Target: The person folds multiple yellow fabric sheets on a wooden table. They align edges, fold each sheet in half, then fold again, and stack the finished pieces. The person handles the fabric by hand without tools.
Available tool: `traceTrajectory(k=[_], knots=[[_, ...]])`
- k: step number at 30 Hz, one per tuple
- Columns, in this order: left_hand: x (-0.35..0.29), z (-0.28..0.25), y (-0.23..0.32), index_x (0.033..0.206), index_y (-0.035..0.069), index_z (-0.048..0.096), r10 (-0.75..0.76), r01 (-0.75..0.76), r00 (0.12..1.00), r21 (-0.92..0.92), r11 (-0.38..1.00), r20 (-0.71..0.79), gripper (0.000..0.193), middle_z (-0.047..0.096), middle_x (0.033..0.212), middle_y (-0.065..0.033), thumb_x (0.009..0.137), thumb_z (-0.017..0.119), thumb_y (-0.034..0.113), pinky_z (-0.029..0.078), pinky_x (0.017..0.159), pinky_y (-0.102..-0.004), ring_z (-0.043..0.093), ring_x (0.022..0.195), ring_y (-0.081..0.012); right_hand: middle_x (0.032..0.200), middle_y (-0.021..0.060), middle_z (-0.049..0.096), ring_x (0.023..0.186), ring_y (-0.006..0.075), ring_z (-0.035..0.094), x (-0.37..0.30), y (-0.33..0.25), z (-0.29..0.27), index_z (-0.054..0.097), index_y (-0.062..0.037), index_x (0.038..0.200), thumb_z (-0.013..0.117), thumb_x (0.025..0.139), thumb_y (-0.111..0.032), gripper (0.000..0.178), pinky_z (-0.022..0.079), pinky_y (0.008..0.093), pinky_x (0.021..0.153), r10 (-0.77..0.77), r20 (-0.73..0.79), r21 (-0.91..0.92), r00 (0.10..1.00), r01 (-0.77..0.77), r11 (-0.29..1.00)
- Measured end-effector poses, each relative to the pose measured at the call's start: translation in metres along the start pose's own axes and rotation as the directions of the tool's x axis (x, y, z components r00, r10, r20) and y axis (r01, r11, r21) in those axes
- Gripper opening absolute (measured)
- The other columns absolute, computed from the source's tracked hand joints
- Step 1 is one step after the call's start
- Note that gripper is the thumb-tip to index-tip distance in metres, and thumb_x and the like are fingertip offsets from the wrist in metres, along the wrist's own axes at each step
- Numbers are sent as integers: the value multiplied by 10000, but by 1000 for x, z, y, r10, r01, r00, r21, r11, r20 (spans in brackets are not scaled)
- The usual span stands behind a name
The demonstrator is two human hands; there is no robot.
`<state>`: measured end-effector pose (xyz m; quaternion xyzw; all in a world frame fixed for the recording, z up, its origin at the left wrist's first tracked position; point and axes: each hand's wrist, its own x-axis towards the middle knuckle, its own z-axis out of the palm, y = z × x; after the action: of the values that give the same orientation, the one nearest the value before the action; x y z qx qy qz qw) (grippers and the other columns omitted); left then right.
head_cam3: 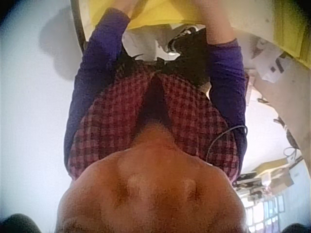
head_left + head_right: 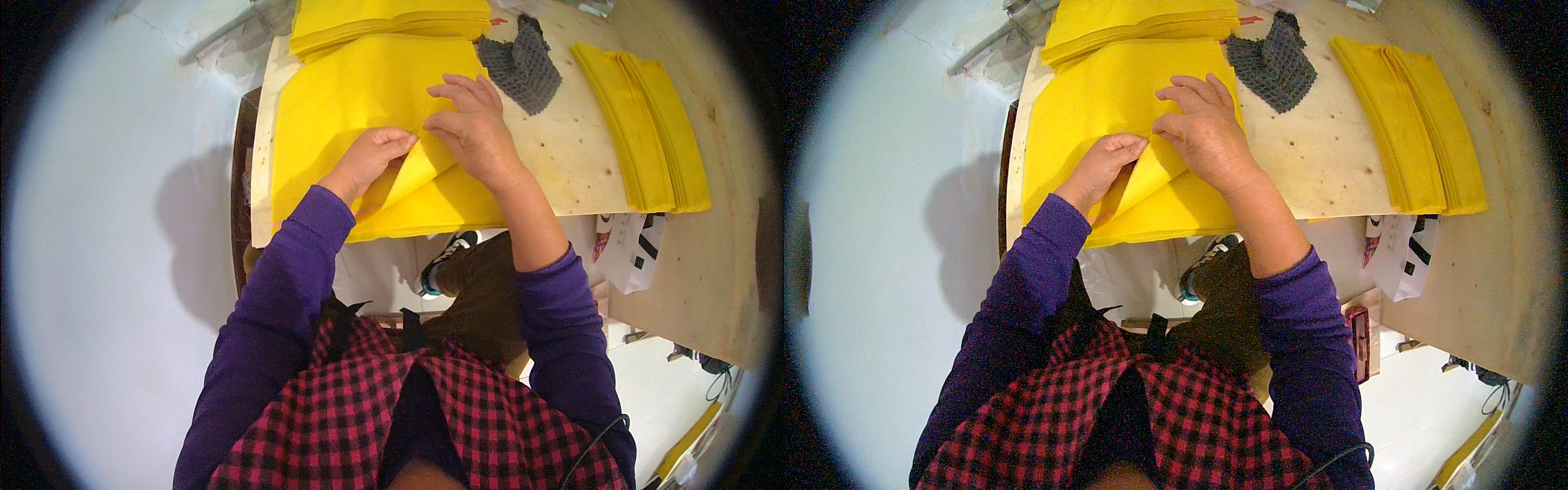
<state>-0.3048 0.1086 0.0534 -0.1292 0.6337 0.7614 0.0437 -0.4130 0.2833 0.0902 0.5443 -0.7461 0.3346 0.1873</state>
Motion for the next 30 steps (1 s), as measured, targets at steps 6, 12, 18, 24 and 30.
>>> traceTrajectory(k=[6,12,18,24,30], knots=[[0,-3,0,1014,32,670,-4,6,1000,97,995,-25,263,656,878,8,924,622,275,478,739,-235,593,775,-86,1122,58,621,1196,280,502,-13,-11,-28,698,-120,814,734,696,-140,125,288,507,1072,-24,61,-6,998,24,1000],[-3,2,2,979,60,673,-17,20,999,64,998,-51,245,655,837,28,908,642,293,475,701,-234,585,723,-68,1042,94,651,1066,273,591,-43,-5,-68,676,-68,917,759,731,-155,221,350,444,1040,231,218,232,948,-280,932],[-4,6,4,987,41,670,9,-6,999,64,998,-33,260,663,841,19,917,631,288,484,710,-232,600,734,-77,1199,122,602,1146,250,562,-31,26,-40,515,-68,1301,760,731,-109,622,417,351,993,382,150,158,912,-404,901],[-6,8,6,995,25,675,28,-22,999,206,978,-27,280,667,860,9,928,617,291,489,731,-234,597,758,-74,1229,139,581,1193,252,531,-11,29,-27,337,-128,1440,769,675,-88,879,400,340,1012,465,452,249,761,-608,754],[-11,11,12,1053,7,667,112,-131,989,239,962,92,304,673,916,-15,951,581,280,494,778,-242,602,794,-89,1088,102,634,1026,233,584,-18,29,-35,587,-93,1220,774,662,-67,589,438,315,920,511,484,237,710,-669,704]])
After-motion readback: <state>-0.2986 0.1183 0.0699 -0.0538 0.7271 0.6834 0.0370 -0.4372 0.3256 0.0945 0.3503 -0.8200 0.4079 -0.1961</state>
